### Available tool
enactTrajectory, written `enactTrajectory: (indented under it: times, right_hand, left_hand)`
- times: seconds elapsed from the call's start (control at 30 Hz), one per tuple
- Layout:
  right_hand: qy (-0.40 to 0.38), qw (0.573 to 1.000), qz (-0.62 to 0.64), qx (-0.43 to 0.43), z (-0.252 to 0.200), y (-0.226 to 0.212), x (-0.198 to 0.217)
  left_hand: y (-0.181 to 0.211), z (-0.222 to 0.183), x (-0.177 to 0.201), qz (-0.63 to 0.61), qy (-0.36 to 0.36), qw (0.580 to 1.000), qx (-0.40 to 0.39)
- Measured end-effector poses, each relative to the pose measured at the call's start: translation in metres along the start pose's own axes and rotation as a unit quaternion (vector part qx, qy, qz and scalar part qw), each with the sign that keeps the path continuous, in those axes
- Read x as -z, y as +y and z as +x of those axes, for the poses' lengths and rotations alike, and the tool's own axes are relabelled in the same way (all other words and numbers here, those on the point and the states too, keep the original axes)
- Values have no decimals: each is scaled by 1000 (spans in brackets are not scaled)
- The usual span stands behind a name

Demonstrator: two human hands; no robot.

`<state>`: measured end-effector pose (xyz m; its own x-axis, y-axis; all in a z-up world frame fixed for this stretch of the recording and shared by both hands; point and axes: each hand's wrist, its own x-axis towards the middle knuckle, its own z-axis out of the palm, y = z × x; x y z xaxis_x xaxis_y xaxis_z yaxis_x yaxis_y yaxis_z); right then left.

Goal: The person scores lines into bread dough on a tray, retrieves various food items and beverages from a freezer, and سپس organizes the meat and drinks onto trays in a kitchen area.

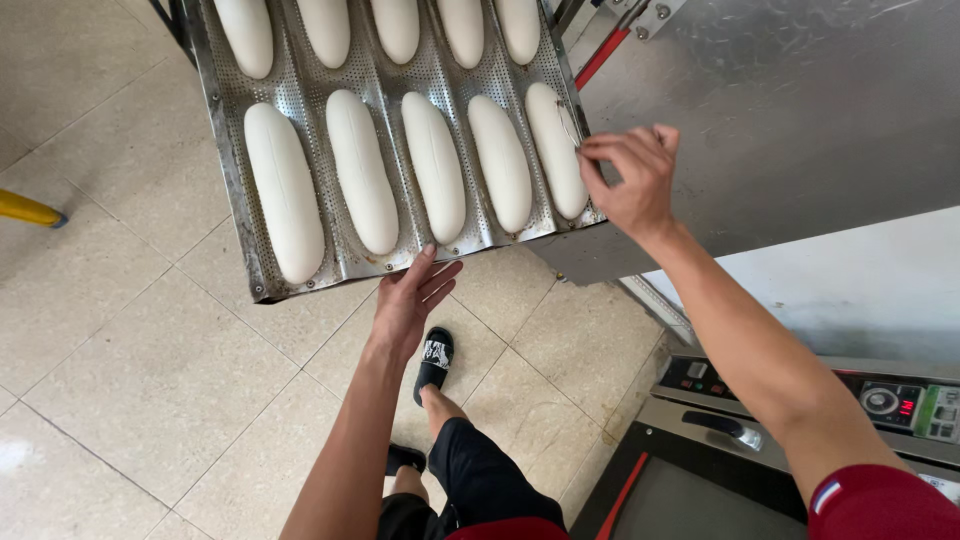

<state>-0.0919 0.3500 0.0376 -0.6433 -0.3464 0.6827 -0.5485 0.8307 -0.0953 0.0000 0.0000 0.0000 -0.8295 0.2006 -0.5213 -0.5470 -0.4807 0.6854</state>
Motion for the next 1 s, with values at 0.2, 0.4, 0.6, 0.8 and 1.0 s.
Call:
enactTrajectory:
  times: [0.2, 0.4, 0.6, 0.8, 1.0]
  right_hand:
    - [-32, 999, -8, -4, 19, 5, -11]
    - [-80, 996, -17, 47, -82, -61, 67]
    - [-35, 994, -7, -105, -89, -112, 127]
    - [78, 990, 21, -117, -145, -159, 103]
    - [133, 974, 78, -165, -119, -115, 25]
  left_hand:
    - [0, -3, 1, 16, 15, 1000, 2]
    - [3, -11, -6, 7, 45, 999, 1]
    - [-2, -3, -6, -11, 37, 998, -45]
    - [-19, 36, 11, -42, 15, 990, -135]
    - [68, 159, -3, -57, 36, 985, -160]
